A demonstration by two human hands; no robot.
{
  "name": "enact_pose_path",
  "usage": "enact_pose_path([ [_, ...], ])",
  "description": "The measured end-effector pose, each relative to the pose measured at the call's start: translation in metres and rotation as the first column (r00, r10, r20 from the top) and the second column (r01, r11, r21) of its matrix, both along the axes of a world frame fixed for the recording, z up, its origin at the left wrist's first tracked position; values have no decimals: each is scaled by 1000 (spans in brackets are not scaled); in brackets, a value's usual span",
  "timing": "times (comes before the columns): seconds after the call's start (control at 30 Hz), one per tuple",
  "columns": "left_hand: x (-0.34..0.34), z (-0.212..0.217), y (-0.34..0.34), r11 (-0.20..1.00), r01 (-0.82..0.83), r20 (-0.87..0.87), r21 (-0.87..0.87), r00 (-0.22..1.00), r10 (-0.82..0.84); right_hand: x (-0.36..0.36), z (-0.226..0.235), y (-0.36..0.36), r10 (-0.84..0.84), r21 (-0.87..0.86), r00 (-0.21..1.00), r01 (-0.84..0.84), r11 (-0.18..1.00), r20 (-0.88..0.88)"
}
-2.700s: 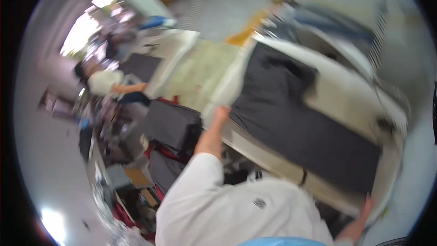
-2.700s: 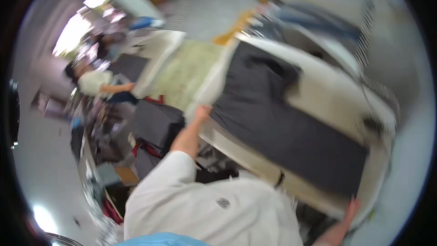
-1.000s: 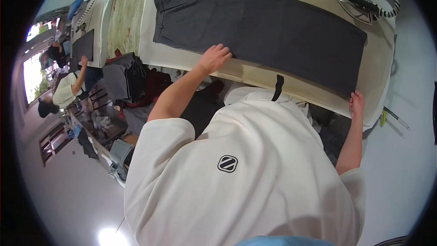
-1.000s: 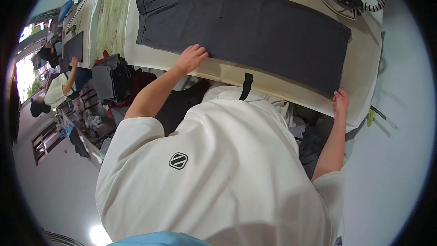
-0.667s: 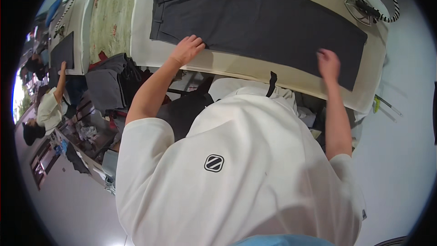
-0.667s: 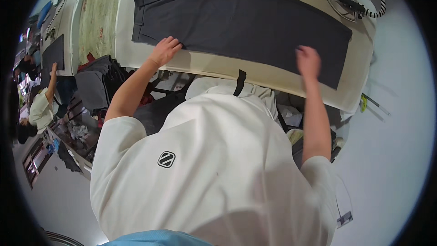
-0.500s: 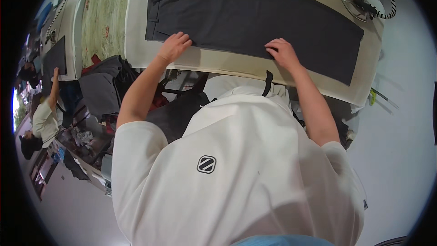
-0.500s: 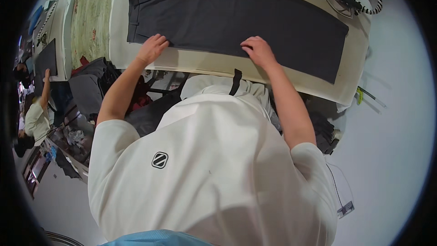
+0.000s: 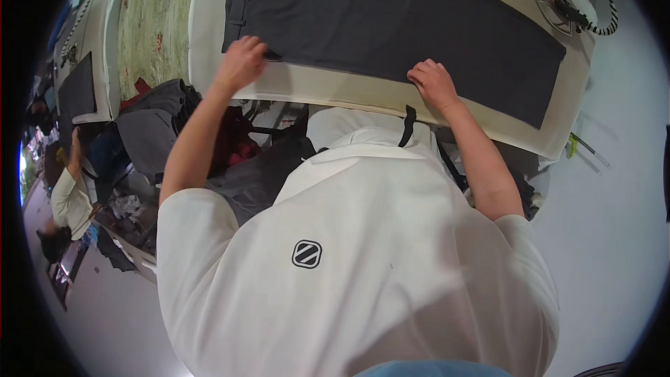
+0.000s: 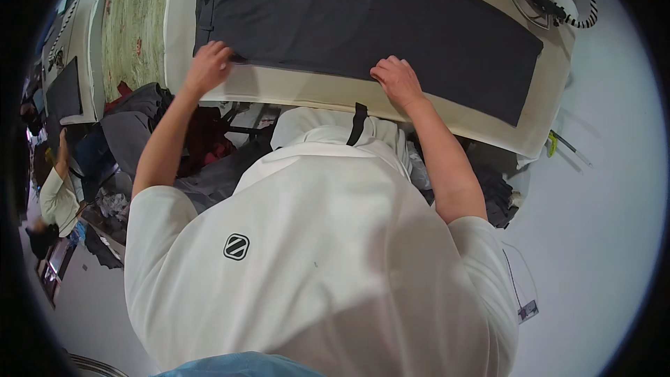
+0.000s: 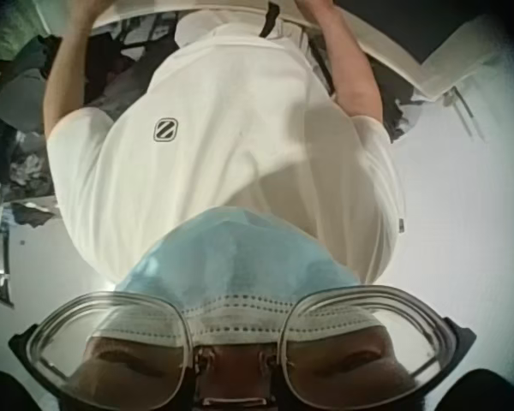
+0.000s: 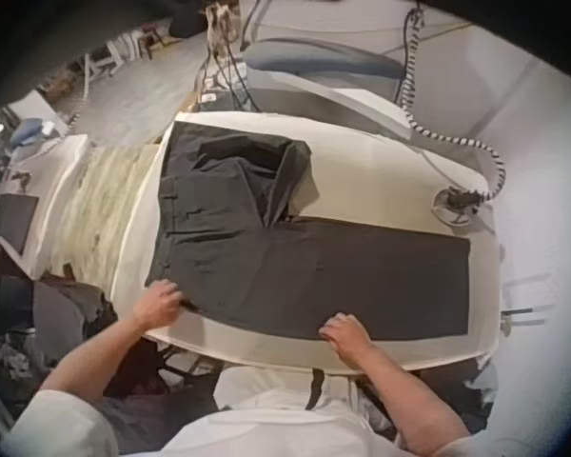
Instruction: Ironing a pair of dark trousers on an ironing board.
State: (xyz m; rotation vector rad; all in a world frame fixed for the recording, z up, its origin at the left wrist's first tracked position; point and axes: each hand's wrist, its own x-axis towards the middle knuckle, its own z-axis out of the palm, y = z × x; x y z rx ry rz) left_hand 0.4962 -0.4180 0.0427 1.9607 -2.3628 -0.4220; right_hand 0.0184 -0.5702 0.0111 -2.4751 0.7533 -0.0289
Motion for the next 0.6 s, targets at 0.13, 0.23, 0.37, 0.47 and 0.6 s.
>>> enact_pose_path([
  [0.13, -116, -26, -35, 996, -15, -358, -90, 934, -18, 9, 7, 3, 43, -36, 996, -45, 998, -72],
  [0.23, -187, -35, -52, 992, 22, -535, -128, 840, -88, -11, 13, 11, -103, 24, 993, 104, 994, -63],
  [0.37, -210, -38, -49, 997, -64, -496, -34, 868, 39, -125, 10, 71, -447, 156, 859, 491, 857, -251],
  [0.47, -217, -43, -44, 991, -131, -468, -14, 877, 109, -268, 10, 141, 220, 554, 592, 468, 689, -775],
  [0.6, -223, -47, -54, 994, -109, -405, 19, 908, 107, -404, 6, 258, -139, 400, 375, 868, -294, -916],
])
